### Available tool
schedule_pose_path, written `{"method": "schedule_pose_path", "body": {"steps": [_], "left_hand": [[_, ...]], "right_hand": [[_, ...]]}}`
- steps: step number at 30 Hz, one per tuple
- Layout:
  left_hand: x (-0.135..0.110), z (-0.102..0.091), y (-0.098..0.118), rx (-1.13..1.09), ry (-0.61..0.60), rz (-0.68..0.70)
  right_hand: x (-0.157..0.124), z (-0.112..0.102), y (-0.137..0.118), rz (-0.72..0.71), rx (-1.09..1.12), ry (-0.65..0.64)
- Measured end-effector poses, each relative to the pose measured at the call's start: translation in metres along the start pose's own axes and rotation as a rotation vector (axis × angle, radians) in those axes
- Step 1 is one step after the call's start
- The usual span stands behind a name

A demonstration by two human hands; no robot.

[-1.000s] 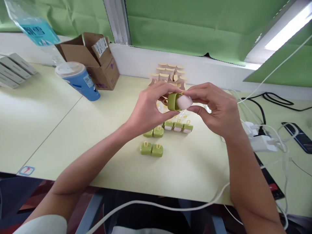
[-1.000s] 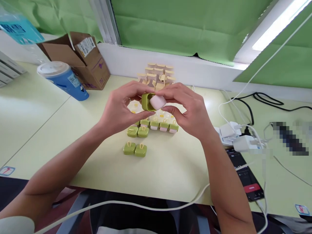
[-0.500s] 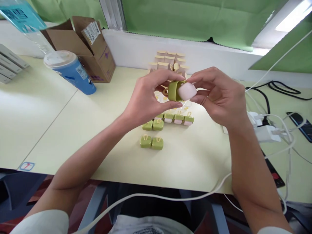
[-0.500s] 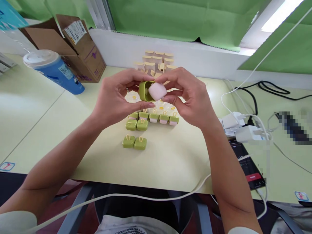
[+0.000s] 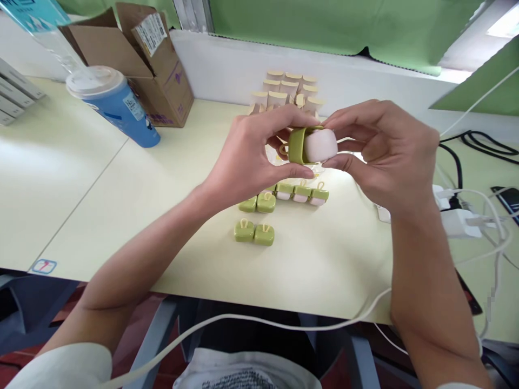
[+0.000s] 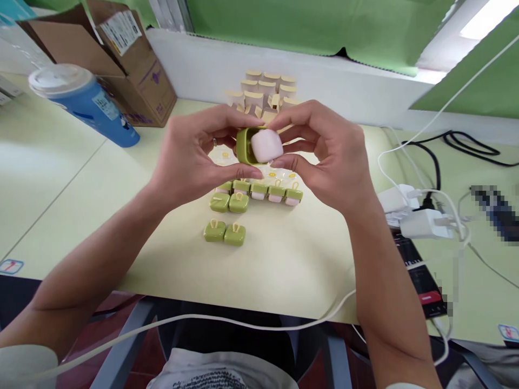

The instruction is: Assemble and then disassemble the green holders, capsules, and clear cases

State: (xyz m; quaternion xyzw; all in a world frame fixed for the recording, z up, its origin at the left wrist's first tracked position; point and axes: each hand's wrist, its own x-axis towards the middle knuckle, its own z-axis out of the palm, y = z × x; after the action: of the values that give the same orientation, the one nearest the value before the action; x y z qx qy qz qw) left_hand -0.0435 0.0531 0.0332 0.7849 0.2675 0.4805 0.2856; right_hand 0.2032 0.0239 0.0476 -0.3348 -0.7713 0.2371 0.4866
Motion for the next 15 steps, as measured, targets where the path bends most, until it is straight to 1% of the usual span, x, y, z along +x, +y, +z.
{"method": "schedule_pose_path", "body": {"steps": [4,9,11,13,15], "left_hand": [[-0.0015,0.001,-0.0034,0.067,0.0,0.036],[-0.003,0.0024,-0.0022,0.099,0.014,0.028],[-0.0038,0.0035,-0.0002,0.079,0.024,0.017],[-0.0043,0.0043,0.0023,0.02,0.026,-0.011],[-0.004,0.0041,0.0045,-0.073,0.004,-0.054]], "right_hand": [[-0.0021,0.0016,-0.0028,0.025,-0.054,0.013],[-0.0048,0.0018,0.0016,0.01,-0.067,0.051],[-0.0049,0.0008,0.0026,0.014,-0.078,0.053],[-0.0042,-0.0006,0.0026,-0.021,-0.077,0.062],[-0.0031,-0.0015,0.0023,-0.061,-0.089,0.041]]}}
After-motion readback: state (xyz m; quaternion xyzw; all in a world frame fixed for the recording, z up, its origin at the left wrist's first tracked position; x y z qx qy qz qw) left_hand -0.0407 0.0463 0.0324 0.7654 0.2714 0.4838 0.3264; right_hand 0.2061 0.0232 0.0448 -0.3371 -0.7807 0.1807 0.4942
